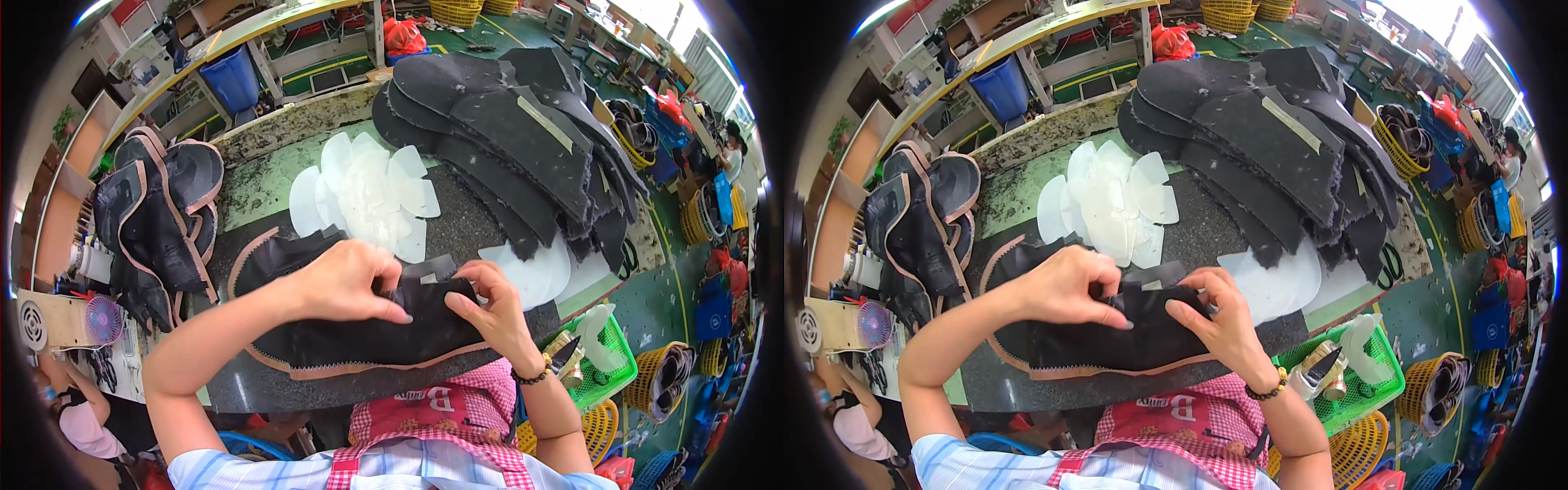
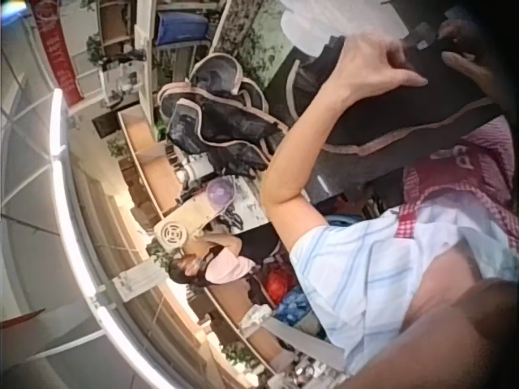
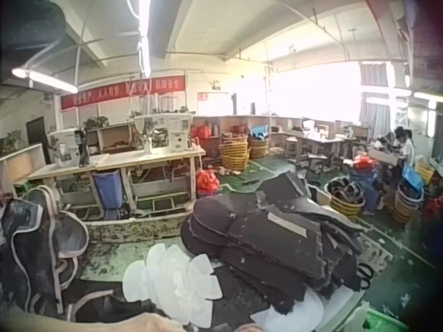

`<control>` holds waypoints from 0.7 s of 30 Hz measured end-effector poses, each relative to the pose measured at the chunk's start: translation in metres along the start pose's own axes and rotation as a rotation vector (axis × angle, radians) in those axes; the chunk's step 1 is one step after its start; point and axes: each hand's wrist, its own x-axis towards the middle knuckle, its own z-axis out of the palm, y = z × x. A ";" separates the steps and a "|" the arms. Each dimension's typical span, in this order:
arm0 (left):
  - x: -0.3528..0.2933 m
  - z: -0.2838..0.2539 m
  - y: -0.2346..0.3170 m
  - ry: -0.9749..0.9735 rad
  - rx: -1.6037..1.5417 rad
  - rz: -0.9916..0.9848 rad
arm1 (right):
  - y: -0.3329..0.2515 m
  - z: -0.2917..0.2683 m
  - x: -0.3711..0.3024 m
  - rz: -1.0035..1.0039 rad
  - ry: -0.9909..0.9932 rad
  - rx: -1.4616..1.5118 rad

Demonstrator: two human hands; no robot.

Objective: The person applies adhesive to shoe upper pieces, attaches reinforcement pads onto them, and folds and presses the shoe components together by hand.

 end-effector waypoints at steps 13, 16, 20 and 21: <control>-0.084 0.025 0.068 0.217 0.092 0.143 | -0.054 -0.016 -0.042 0.174 -0.228 0.458; -0.090 0.029 0.075 0.253 0.091 0.152 | -0.055 -0.013 -0.052 0.033 -0.146 0.388; -0.096 0.035 0.081 0.334 0.067 0.203 | -0.072 -0.014 -0.067 0.095 -0.079 0.301; -0.097 0.038 0.082 0.356 0.051 0.202 | -0.069 -0.012 -0.070 0.098 -0.073 0.307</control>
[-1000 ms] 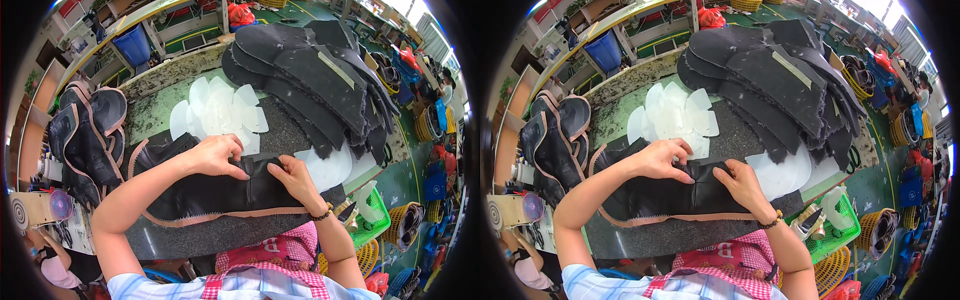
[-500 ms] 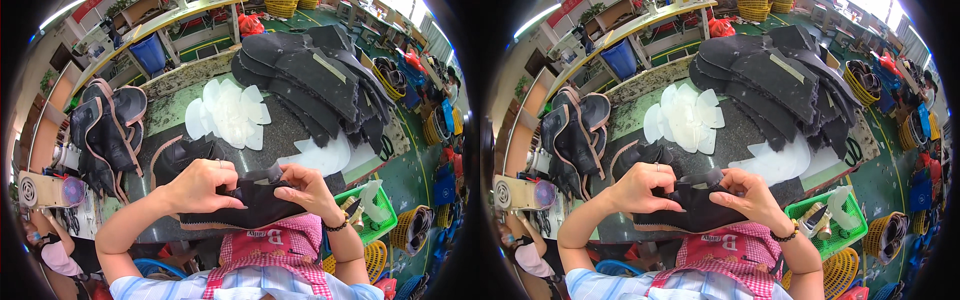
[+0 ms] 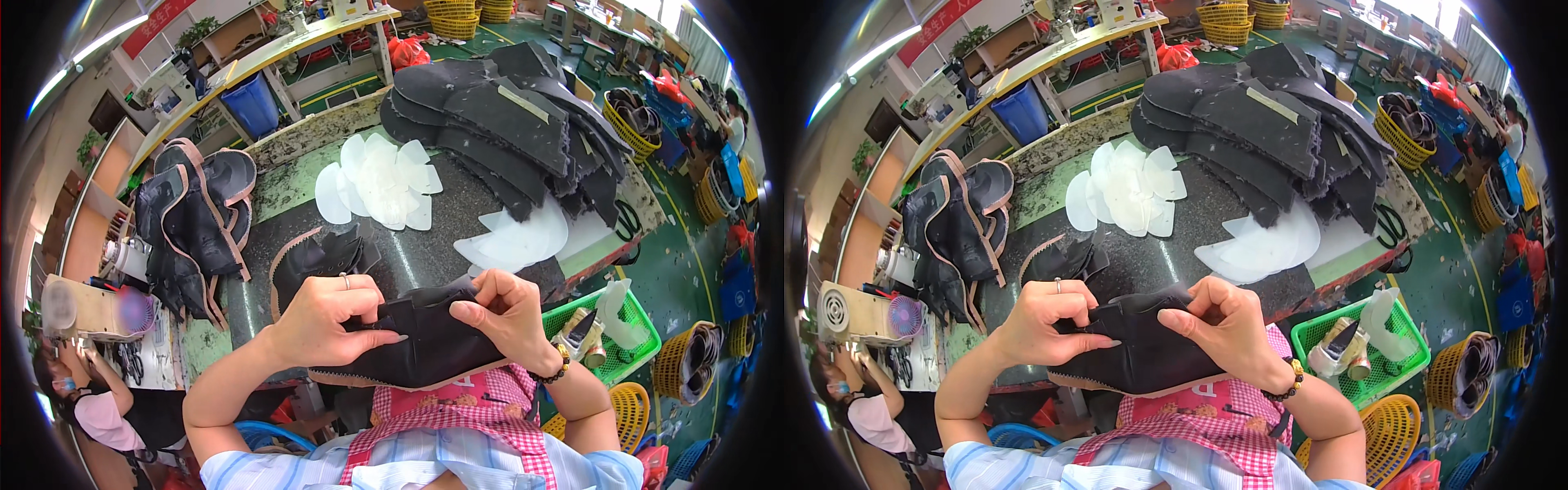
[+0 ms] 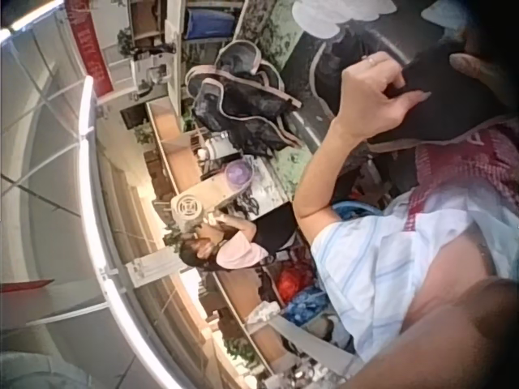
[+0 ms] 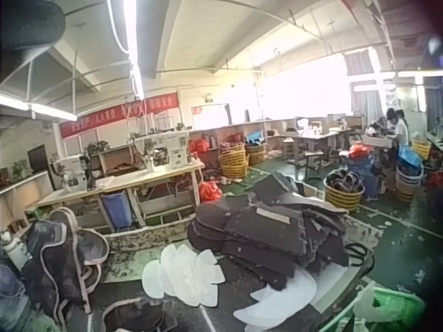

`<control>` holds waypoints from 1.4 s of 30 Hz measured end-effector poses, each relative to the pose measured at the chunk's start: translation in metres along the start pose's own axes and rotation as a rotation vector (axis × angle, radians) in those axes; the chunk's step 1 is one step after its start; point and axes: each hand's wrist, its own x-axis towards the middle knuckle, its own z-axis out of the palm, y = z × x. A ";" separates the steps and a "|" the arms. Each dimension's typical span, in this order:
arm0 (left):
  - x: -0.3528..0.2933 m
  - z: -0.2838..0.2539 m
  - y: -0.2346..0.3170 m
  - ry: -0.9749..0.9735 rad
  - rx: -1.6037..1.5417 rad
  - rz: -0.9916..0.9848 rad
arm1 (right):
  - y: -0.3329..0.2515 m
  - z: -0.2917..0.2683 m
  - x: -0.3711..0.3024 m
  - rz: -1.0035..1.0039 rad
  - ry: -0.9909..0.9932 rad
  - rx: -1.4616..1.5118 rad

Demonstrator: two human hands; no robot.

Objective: The person applies adhesive to shoe upper pieces, attaches reinforcement pads onto them, and folds and presses the shoe components together by hand.

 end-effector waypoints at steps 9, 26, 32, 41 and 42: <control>0.004 0.017 0.006 -0.066 -0.029 0.027 | -0.040 -0.013 0.036 -0.186 -0.566 -0.448; 0.047 0.033 0.015 -0.244 -0.174 0.001 | -0.093 -0.027 0.023 -0.481 -0.776 -0.938; 0.057 0.015 0.004 -0.528 0.101 0.171 | -0.103 -0.053 0.030 -0.402 -0.881 -0.941; 0.055 0.005 0.013 -0.477 0.081 0.137 | -0.106 -0.075 0.048 -0.355 -1.029 -1.084; 0.054 0.008 0.014 -0.422 0.073 0.144 | -0.109 -0.073 0.052 -0.381 -1.009 -1.234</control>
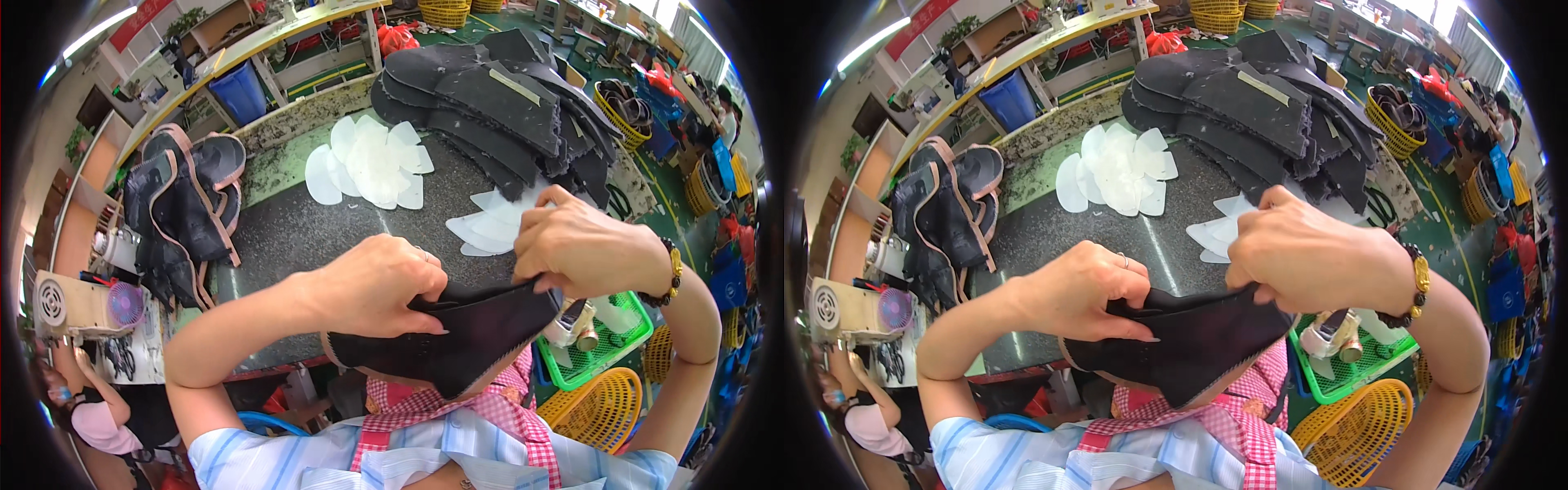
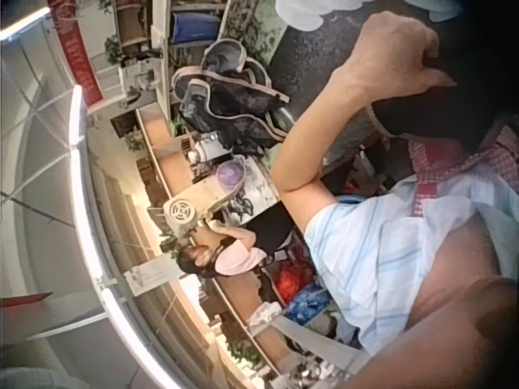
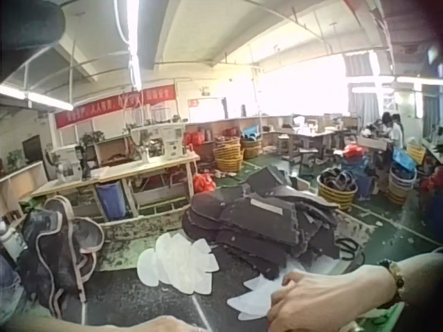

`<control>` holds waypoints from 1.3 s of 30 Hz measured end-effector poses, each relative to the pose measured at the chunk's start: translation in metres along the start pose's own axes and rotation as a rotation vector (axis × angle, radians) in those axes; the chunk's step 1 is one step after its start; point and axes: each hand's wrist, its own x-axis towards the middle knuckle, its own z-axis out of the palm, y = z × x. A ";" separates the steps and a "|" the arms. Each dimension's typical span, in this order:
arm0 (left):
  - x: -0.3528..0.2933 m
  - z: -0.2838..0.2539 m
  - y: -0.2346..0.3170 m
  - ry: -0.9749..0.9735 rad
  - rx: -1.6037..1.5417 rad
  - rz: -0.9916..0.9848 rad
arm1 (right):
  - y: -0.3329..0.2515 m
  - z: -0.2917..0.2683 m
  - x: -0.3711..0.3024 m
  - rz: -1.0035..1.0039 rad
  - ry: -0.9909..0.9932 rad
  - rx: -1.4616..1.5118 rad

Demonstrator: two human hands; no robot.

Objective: The person applies adhesive to shoe upper pieces, attaches reinforcement pads onto them, and folds and presses the shoe components together by hand.

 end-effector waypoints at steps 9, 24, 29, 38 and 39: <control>-0.004 0.003 0.011 0.198 0.004 -0.131 | -0.005 0.012 0.035 -0.164 0.338 0.032; -0.033 0.004 0.012 0.280 0.009 -0.142 | -0.021 0.041 0.044 -0.123 0.489 0.457; -0.032 0.015 0.024 0.424 0.039 -0.083 | -0.028 0.019 0.043 -0.028 0.414 0.546; -0.026 0.023 0.024 0.579 -0.065 -0.202 | -0.021 0.036 0.052 -0.167 0.558 0.386; -0.023 0.022 0.023 0.589 -0.133 -0.145 | -0.020 0.037 0.050 -0.231 0.665 0.371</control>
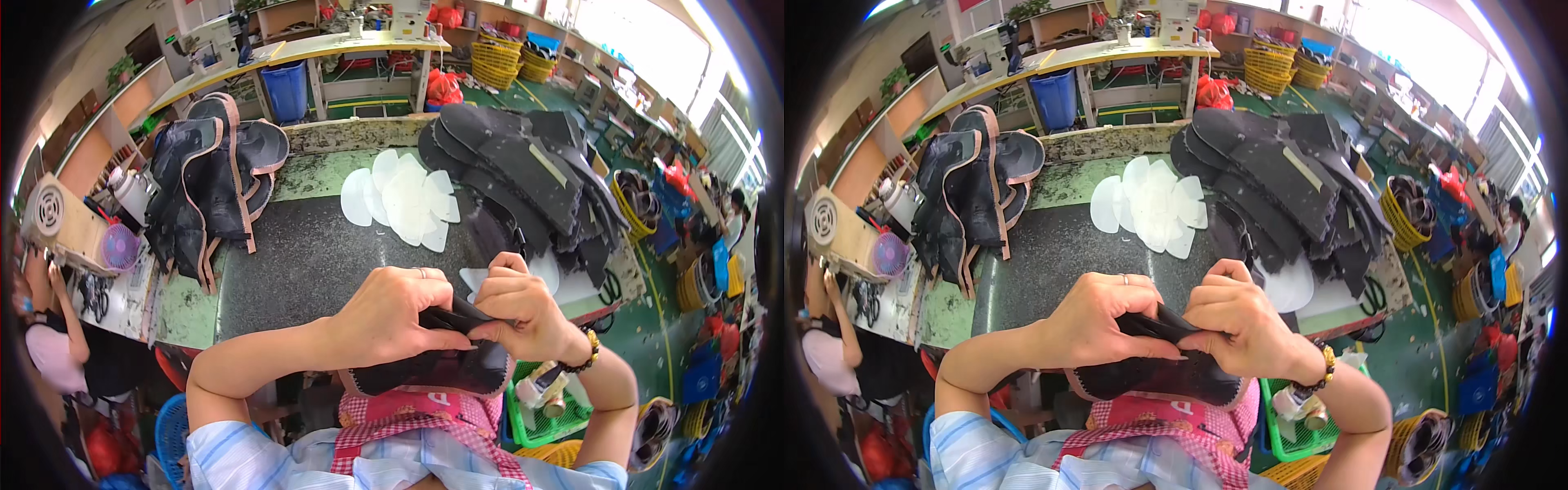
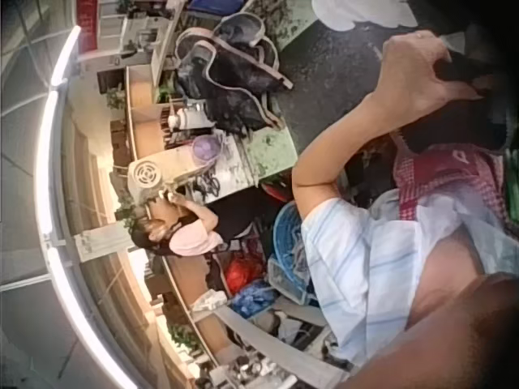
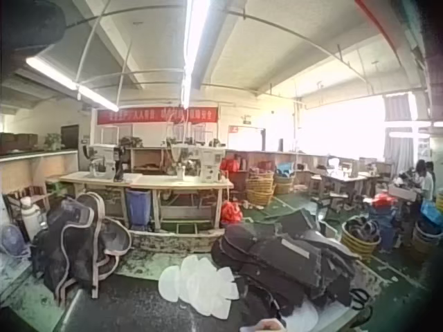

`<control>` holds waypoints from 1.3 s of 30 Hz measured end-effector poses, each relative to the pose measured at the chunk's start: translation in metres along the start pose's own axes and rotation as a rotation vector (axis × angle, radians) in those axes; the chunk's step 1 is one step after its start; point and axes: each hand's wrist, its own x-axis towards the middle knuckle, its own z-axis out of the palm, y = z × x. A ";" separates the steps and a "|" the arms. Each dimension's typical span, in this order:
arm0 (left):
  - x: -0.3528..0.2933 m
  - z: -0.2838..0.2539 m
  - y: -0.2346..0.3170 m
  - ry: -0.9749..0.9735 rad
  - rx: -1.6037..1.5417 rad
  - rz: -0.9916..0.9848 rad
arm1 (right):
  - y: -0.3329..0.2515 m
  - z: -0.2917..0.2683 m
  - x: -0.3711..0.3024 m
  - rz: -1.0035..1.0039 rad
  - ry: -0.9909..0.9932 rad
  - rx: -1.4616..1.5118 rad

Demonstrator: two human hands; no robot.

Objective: The person applies adhesive to shoe upper pieces, attaches reinforcement pads onto them, and folds and presses the shoe components together by hand.

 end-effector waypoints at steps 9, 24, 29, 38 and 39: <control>-0.021 0.026 -0.018 0.469 -0.188 0.040 | 0.008 0.002 0.004 0.042 0.078 0.034; -0.033 0.040 -0.030 0.452 -1.015 -0.267 | 0.015 0.006 -0.011 0.065 0.098 0.103; -0.027 0.041 -0.027 0.417 -1.054 -0.320 | -0.001 -0.006 0.010 0.326 -0.098 0.262; -0.029 0.028 -0.023 0.345 -0.879 -0.353 | 0.001 0.015 0.030 -0.048 0.014 0.040; -0.028 0.024 -0.023 0.304 -0.777 -0.374 | 0.002 0.014 0.029 -0.050 0.017 0.073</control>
